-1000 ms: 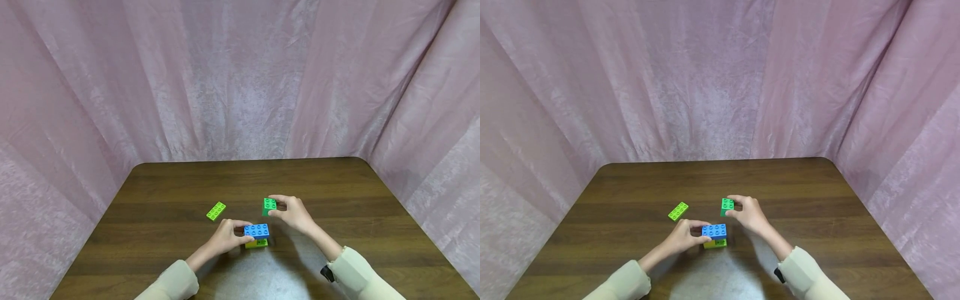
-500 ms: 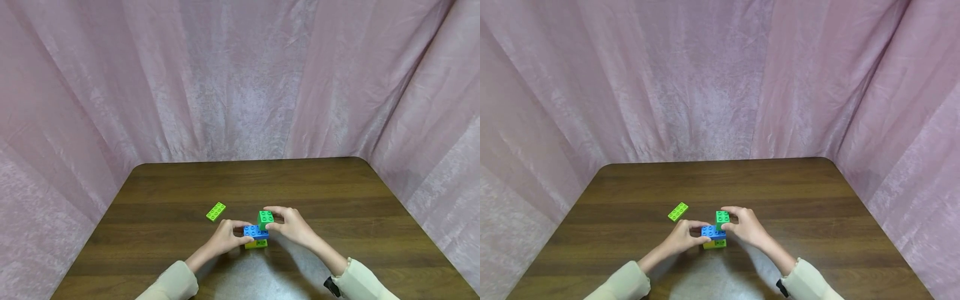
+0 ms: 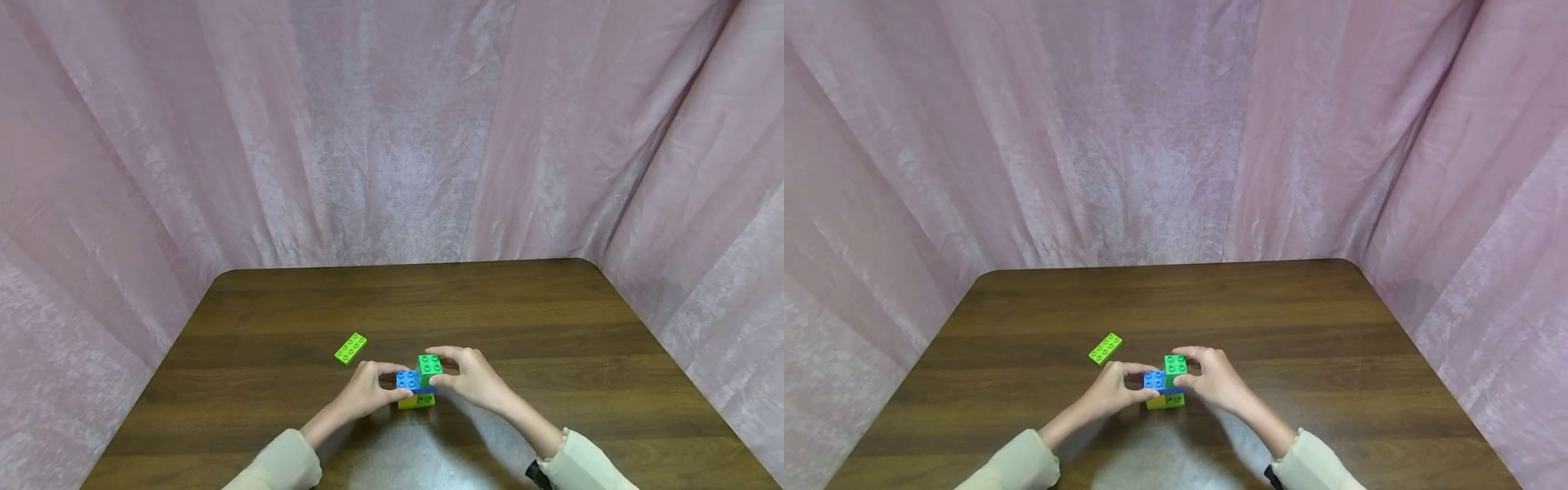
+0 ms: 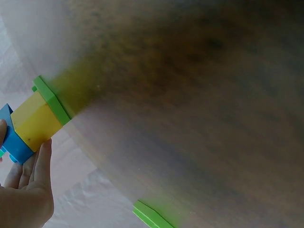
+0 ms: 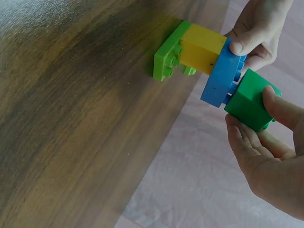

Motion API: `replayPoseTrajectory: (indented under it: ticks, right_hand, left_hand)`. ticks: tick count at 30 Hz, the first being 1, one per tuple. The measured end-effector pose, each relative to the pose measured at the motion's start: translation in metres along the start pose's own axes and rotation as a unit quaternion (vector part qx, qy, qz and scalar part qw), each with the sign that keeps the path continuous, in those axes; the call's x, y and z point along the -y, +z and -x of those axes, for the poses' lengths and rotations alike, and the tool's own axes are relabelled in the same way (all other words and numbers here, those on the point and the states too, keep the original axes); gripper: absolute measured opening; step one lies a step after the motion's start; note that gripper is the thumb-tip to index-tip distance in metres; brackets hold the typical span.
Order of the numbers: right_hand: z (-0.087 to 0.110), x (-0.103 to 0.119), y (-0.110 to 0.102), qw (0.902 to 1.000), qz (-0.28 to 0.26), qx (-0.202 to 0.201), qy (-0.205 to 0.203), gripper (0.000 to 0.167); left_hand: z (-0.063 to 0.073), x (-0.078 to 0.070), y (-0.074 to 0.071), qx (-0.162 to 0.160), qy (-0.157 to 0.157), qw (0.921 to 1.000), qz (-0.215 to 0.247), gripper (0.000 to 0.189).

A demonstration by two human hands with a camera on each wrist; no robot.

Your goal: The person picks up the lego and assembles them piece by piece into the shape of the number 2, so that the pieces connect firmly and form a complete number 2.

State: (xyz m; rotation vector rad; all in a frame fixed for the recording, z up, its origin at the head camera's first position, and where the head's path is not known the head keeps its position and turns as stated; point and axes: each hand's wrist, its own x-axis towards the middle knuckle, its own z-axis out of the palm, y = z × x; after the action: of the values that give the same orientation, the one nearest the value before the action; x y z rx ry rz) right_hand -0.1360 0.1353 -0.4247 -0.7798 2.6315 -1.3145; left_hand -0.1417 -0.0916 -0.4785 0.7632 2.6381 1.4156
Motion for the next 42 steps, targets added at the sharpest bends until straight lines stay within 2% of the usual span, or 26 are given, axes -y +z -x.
replayPoseTrajectory:
  ticks: [16, 30, 42]
  right_hand:
    - [-0.004, -0.005, 0.004, 0.999, 0.034, -0.006, -0.03, 0.039]
    - [-0.007, -0.006, -0.004, 0.9976, 0.04, 0.014, -0.055, 0.038]
    - [-0.001, -0.011, 0.005, 0.9942, 0.077, -0.01, -0.074, 0.039]
  left_hand:
    - [0.001, 0.002, -0.002, 0.001, -0.002, 1.0, -0.004, 0.031]
    - [-0.002, 0.002, 0.001, 0.01, -0.008, 0.9998, 0.012, 0.031]
    - [-0.001, 0.003, -0.001, 0.007, 0.001, 1.0, -0.003, 0.032]
